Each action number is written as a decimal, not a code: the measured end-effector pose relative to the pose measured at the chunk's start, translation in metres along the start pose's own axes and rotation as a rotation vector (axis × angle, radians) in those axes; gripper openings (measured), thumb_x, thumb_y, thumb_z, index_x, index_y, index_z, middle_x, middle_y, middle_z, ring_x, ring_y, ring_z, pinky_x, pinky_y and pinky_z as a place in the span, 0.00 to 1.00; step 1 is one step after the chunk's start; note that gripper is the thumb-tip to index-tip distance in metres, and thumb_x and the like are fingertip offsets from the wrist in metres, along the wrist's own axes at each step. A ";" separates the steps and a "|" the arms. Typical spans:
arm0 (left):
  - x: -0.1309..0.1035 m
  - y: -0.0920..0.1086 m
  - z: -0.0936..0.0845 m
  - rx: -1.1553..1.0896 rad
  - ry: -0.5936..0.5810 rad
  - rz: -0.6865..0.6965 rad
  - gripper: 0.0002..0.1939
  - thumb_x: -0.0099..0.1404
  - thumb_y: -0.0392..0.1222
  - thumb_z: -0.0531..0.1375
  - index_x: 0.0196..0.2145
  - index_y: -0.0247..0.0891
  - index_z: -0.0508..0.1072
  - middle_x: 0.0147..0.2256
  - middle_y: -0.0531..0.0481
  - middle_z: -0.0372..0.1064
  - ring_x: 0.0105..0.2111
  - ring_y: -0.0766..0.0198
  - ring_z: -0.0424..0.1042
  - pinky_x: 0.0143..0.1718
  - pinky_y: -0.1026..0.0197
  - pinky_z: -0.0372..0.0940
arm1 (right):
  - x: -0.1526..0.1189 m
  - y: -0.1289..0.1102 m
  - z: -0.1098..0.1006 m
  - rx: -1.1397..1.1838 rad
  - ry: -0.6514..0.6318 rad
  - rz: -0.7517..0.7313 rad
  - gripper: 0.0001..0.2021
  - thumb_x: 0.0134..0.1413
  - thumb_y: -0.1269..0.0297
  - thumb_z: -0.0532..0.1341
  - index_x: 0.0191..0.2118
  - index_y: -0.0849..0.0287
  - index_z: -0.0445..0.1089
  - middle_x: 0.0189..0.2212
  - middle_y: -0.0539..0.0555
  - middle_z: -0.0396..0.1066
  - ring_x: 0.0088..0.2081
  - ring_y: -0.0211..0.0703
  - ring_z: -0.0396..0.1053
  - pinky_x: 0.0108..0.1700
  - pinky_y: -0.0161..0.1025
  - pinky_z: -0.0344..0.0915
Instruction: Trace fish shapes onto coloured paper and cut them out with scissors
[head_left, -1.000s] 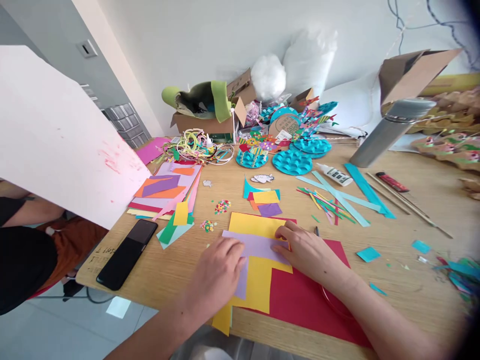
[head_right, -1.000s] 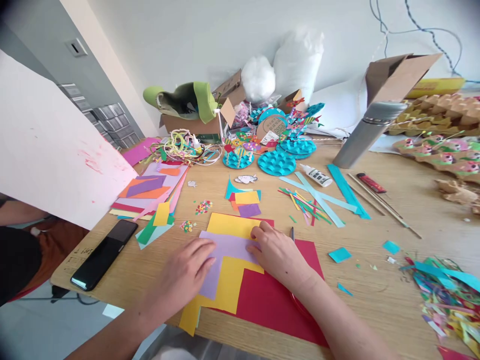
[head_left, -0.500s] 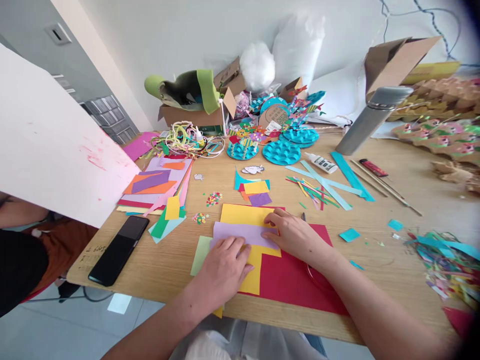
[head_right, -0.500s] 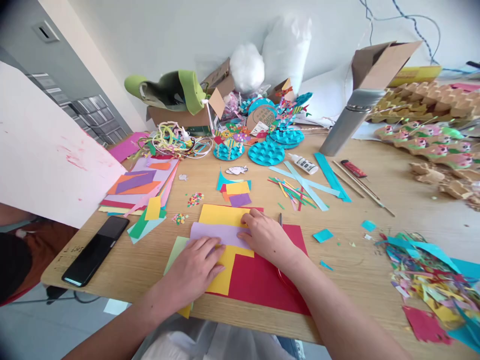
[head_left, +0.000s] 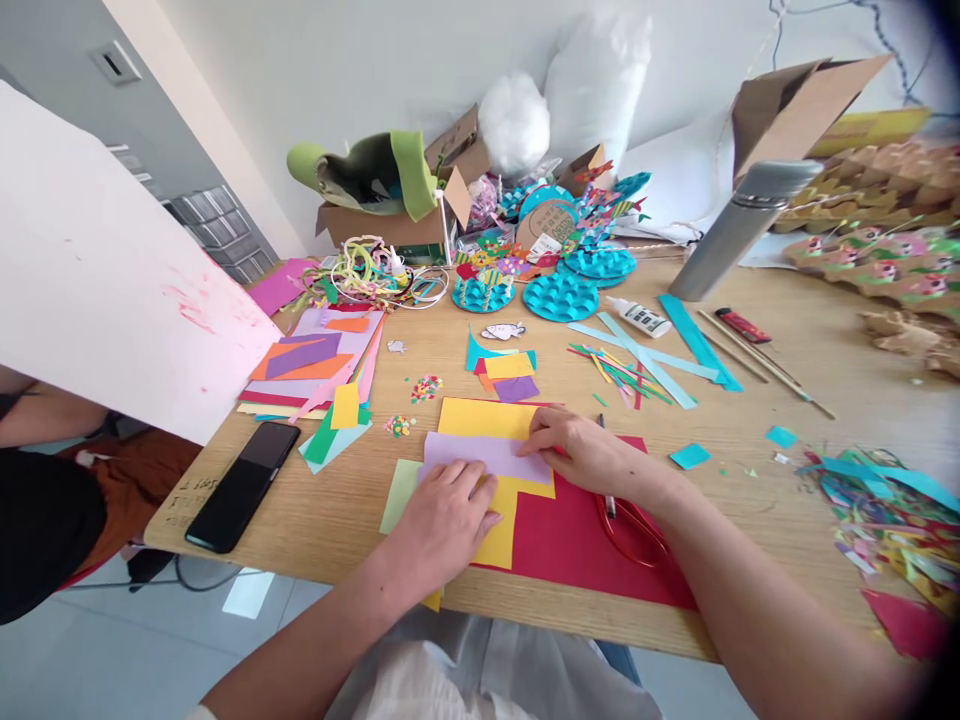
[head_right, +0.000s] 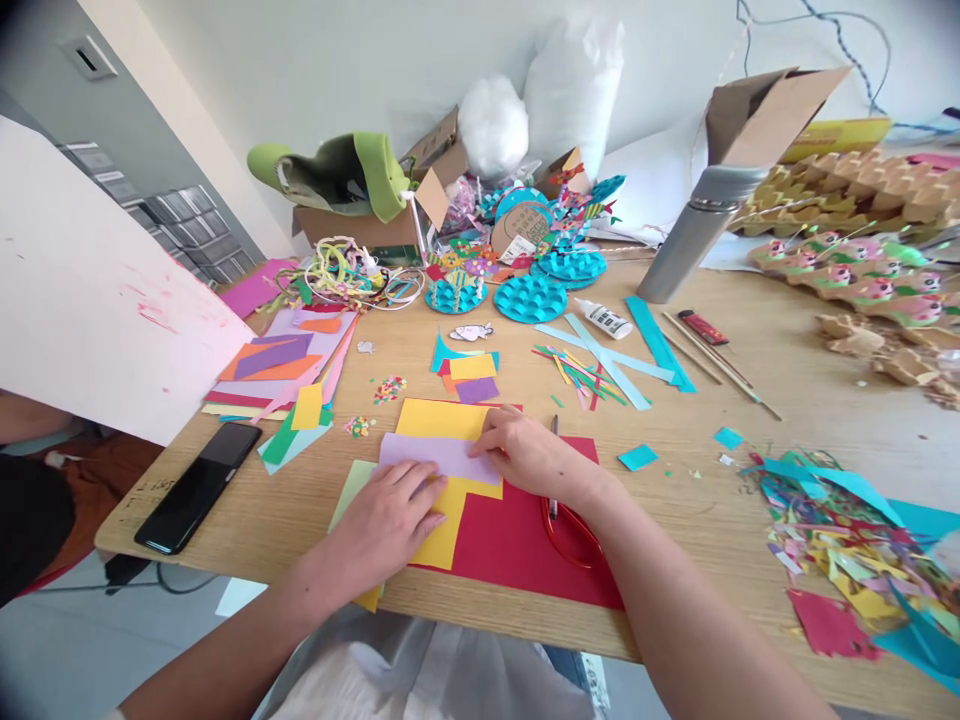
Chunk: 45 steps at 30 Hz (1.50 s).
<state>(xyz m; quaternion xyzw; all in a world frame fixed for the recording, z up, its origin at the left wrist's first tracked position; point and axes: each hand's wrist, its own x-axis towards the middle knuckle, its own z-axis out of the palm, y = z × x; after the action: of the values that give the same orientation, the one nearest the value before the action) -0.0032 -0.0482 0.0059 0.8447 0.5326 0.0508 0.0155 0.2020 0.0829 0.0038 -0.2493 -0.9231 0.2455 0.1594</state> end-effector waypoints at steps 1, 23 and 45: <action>0.000 0.000 -0.001 -0.001 0.000 -0.002 0.15 0.68 0.43 0.57 0.51 0.36 0.68 0.51 0.43 0.68 0.50 0.54 0.66 0.49 0.51 0.64 | 0.000 -0.001 0.000 -0.008 -0.031 0.015 0.21 0.47 0.83 0.54 0.38 0.55 0.80 0.34 0.56 0.71 0.37 0.43 0.69 0.42 0.40 0.66; 0.025 -0.012 -0.017 -0.040 -0.085 0.063 0.11 0.67 0.46 0.58 0.44 0.38 0.71 0.41 0.47 0.66 0.44 0.56 0.67 0.45 0.54 0.66 | 0.000 -0.006 0.001 -0.018 -0.096 0.091 0.22 0.47 0.84 0.52 0.36 0.56 0.78 0.34 0.56 0.70 0.37 0.43 0.69 0.39 0.39 0.64; 0.035 -0.079 -0.064 -0.577 -0.180 -0.009 0.14 0.69 0.42 0.56 0.49 0.38 0.74 0.48 0.47 0.74 0.46 0.63 0.73 0.48 0.61 0.65 | 0.002 -0.002 -0.013 0.003 0.717 0.146 0.13 0.59 0.73 0.53 0.40 0.57 0.76 0.31 0.54 0.69 0.32 0.40 0.68 0.31 0.38 0.65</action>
<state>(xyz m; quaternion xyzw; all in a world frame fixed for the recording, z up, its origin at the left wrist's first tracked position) -0.0657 0.0155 0.0652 0.8040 0.4966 0.1248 0.3023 0.2052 0.0876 0.0157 -0.3848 -0.7879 0.1545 0.4553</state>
